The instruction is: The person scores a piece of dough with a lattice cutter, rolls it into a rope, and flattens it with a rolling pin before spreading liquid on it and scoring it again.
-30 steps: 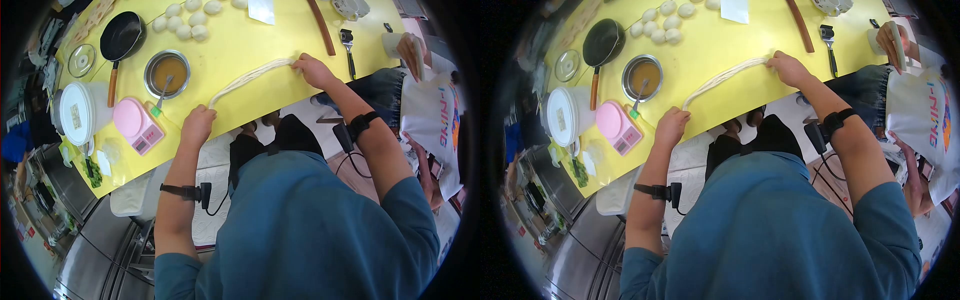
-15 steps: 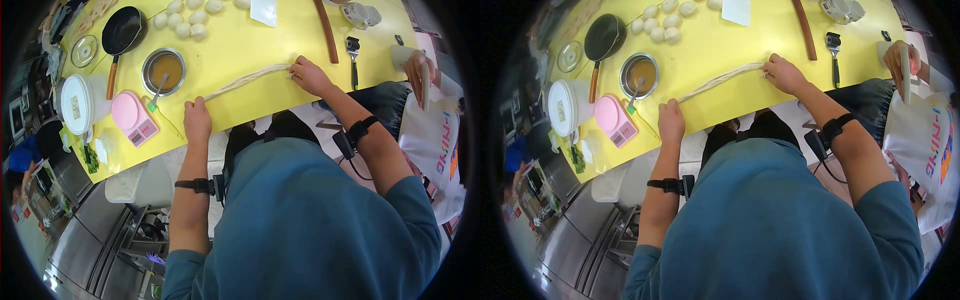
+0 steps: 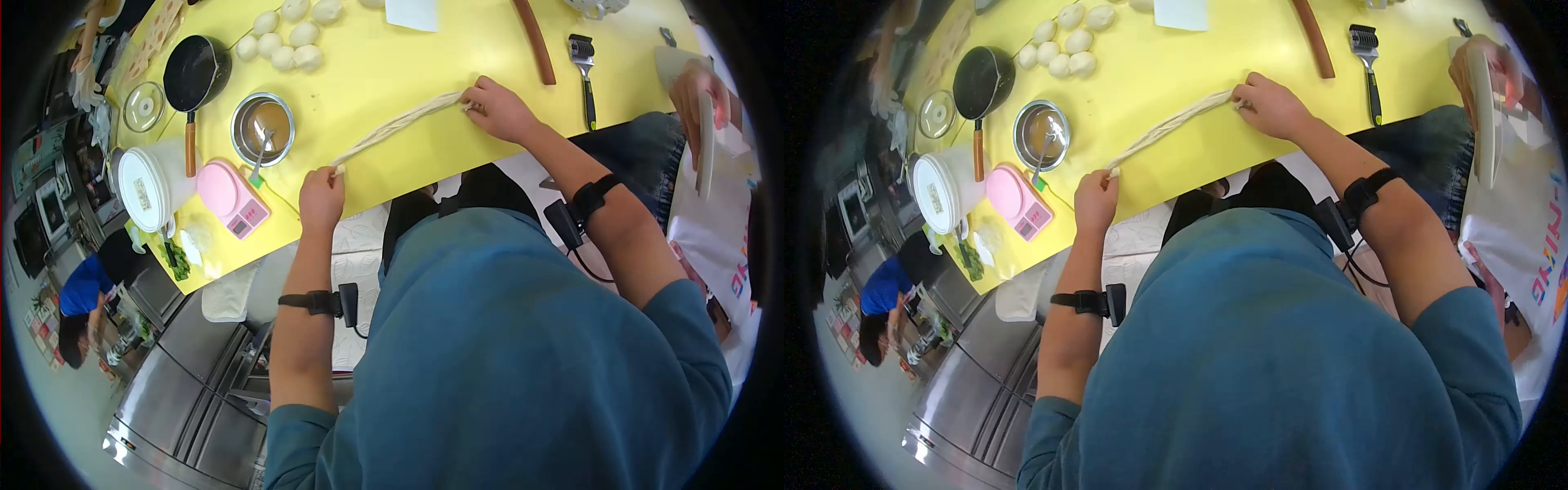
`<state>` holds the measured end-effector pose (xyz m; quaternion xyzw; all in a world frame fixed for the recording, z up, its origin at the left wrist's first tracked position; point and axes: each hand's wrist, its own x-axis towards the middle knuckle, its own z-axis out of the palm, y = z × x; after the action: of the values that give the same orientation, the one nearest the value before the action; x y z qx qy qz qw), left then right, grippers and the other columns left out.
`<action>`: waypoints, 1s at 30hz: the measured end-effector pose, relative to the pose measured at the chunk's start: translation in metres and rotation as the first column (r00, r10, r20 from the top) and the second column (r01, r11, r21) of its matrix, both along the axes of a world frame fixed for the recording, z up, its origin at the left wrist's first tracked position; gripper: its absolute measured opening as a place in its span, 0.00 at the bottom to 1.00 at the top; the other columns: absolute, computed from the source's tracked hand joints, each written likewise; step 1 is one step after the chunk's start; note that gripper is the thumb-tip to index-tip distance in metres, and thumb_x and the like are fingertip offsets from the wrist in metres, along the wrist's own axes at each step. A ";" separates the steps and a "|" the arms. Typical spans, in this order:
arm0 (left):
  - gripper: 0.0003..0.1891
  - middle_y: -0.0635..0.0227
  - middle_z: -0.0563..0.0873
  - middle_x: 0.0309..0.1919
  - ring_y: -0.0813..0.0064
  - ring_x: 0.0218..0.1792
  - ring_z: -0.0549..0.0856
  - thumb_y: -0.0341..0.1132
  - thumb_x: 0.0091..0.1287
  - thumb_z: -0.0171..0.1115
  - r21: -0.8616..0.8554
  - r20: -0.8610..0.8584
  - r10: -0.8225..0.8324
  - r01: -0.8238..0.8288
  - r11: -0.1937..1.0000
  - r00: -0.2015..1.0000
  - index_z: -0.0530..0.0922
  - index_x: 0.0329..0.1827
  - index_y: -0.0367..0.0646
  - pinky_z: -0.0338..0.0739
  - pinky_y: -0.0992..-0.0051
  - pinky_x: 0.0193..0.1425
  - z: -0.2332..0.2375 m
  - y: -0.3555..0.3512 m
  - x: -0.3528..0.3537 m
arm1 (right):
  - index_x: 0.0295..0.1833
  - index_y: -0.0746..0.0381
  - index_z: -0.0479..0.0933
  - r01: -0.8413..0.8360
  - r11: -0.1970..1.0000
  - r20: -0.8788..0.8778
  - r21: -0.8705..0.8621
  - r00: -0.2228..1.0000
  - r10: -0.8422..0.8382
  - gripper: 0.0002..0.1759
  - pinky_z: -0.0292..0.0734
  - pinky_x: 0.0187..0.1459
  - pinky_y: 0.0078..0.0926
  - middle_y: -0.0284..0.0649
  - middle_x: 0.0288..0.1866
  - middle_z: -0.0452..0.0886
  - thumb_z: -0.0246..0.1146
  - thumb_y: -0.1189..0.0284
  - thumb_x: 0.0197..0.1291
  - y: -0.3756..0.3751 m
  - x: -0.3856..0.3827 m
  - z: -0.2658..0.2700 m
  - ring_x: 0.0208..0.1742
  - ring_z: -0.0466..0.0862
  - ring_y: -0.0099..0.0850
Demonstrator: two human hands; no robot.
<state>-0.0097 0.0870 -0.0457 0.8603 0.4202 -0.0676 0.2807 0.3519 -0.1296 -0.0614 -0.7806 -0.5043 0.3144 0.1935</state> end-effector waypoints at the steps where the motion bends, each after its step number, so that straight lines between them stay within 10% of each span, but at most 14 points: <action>1: 0.12 0.50 0.84 0.50 0.51 0.45 0.88 0.37 0.70 0.70 0.009 0.045 0.084 -0.084 0.996 0.995 0.88 0.47 0.36 0.85 0.57 0.53 -0.001 -0.005 0.003 | 0.56 0.57 0.83 0.000 1.000 0.005 0.008 1.000 0.000 0.12 0.83 0.57 0.42 0.45 0.53 0.79 0.66 0.70 0.69 0.000 -0.001 0.002 0.54 0.85 0.46; 11: 0.12 0.47 0.83 0.45 0.48 0.45 0.85 0.37 0.72 0.67 0.124 -0.079 0.155 -0.145 0.982 0.985 0.82 0.45 0.35 0.83 0.55 0.52 0.005 -0.012 0.028 | 0.51 0.59 0.82 0.075 0.995 0.090 0.065 0.993 -0.080 0.10 0.84 0.54 0.40 0.43 0.49 0.82 0.67 0.67 0.68 0.002 -0.011 -0.010 0.50 0.87 0.44; 23: 0.14 0.46 0.86 0.46 0.46 0.52 0.86 0.38 0.75 0.66 0.040 -0.016 -0.278 0.279 0.960 0.960 0.86 0.57 0.39 0.82 0.55 0.56 0.001 -0.007 0.007 | 0.50 0.59 0.81 0.014 0.996 0.097 0.092 0.995 -0.023 0.11 0.84 0.53 0.42 0.43 0.48 0.83 0.65 0.65 0.69 0.000 -0.010 -0.008 0.48 0.87 0.45; 30: 0.14 0.49 0.85 0.43 0.45 0.43 0.87 0.42 0.75 0.68 0.114 -0.004 -0.061 0.061 0.992 0.998 0.83 0.47 0.38 0.83 0.53 0.51 0.004 -0.015 0.025 | 0.50 0.59 0.79 0.167 0.986 0.185 -0.005 0.969 -0.163 0.11 0.83 0.52 0.50 0.50 0.45 0.86 0.61 0.64 0.73 0.020 -0.024 -0.007 0.48 0.88 0.51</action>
<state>0.0150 0.0716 -0.0415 0.8873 0.3970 -0.0524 0.2287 0.3275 -0.1095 -0.0688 -0.8475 -0.4501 0.2290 0.1635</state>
